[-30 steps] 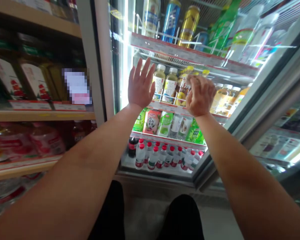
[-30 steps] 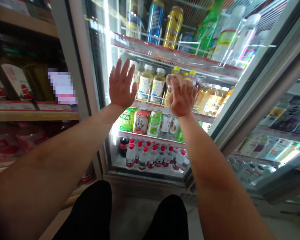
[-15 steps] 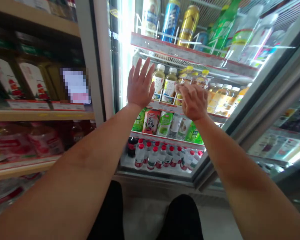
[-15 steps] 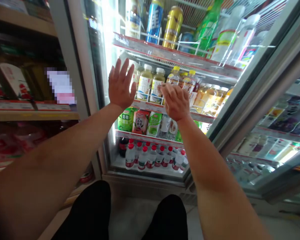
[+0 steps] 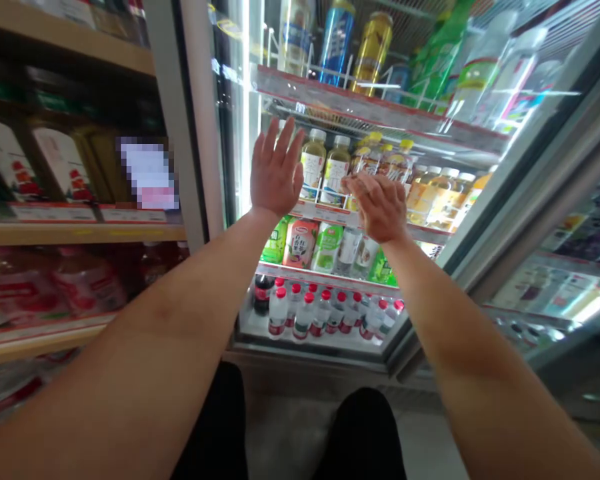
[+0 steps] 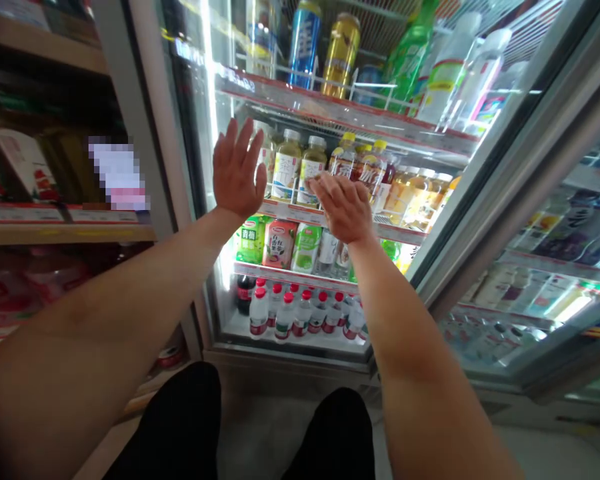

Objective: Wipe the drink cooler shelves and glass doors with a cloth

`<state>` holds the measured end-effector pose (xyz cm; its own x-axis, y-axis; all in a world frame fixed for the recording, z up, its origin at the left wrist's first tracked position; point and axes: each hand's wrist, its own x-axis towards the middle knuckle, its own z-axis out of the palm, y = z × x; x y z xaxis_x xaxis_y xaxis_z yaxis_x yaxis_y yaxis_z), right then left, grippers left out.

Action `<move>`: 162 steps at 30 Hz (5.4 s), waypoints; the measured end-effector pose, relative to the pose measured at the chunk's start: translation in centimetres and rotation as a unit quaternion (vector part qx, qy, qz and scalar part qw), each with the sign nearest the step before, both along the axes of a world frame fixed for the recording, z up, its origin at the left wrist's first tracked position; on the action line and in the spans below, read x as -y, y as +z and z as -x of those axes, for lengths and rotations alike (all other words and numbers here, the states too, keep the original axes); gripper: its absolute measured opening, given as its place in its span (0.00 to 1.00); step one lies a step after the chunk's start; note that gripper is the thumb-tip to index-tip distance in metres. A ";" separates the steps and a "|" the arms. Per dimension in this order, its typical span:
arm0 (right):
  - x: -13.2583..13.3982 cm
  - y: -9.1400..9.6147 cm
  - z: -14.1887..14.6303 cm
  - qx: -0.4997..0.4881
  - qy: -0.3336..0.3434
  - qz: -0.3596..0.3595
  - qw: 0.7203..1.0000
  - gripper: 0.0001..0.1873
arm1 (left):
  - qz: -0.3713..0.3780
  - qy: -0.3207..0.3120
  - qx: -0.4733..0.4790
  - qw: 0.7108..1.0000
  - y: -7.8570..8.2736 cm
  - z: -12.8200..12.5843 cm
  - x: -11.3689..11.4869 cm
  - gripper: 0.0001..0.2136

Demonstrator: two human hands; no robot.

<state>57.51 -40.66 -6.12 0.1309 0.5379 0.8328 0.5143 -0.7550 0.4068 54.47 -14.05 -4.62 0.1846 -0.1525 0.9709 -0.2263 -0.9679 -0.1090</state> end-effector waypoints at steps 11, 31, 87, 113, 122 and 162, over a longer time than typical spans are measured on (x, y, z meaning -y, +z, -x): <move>-0.1 -0.3 0.1 0.002 0.007 -0.046 0.999 0.26 | 0.007 0.000 -0.017 1.000 0.1 0.0 0.0 0.32; 0.0 -1.3 -0.5 0.073 0.046 0.007 0.996 0.24 | -0.006 -0.075 0.061 0.995 -0.4 -1.5 -1.0 0.28; -5.5 3.5 0.7 0.063 0.007 -0.111 0.992 0.27 | 0.033 -0.081 0.005 0.996 -0.7 0.4 0.2 0.27; -6.0 2.6 1.5 0.031 0.001 -0.013 0.999 0.26 | 0.039 -0.101 0.004 0.994 -0.7 0.0 0.1 0.27; -6.0 2.5 0.8 0.056 0.009 -0.095 0.994 0.25 | 0.039 -0.076 -0.003 0.996 -0.7 0.2 0.2 0.27; -6.2 1.6 1.1 0.048 -0.004 -0.110 0.993 0.25 | 0.041 -0.083 0.000 0.996 -0.7 0.4 0.1 0.27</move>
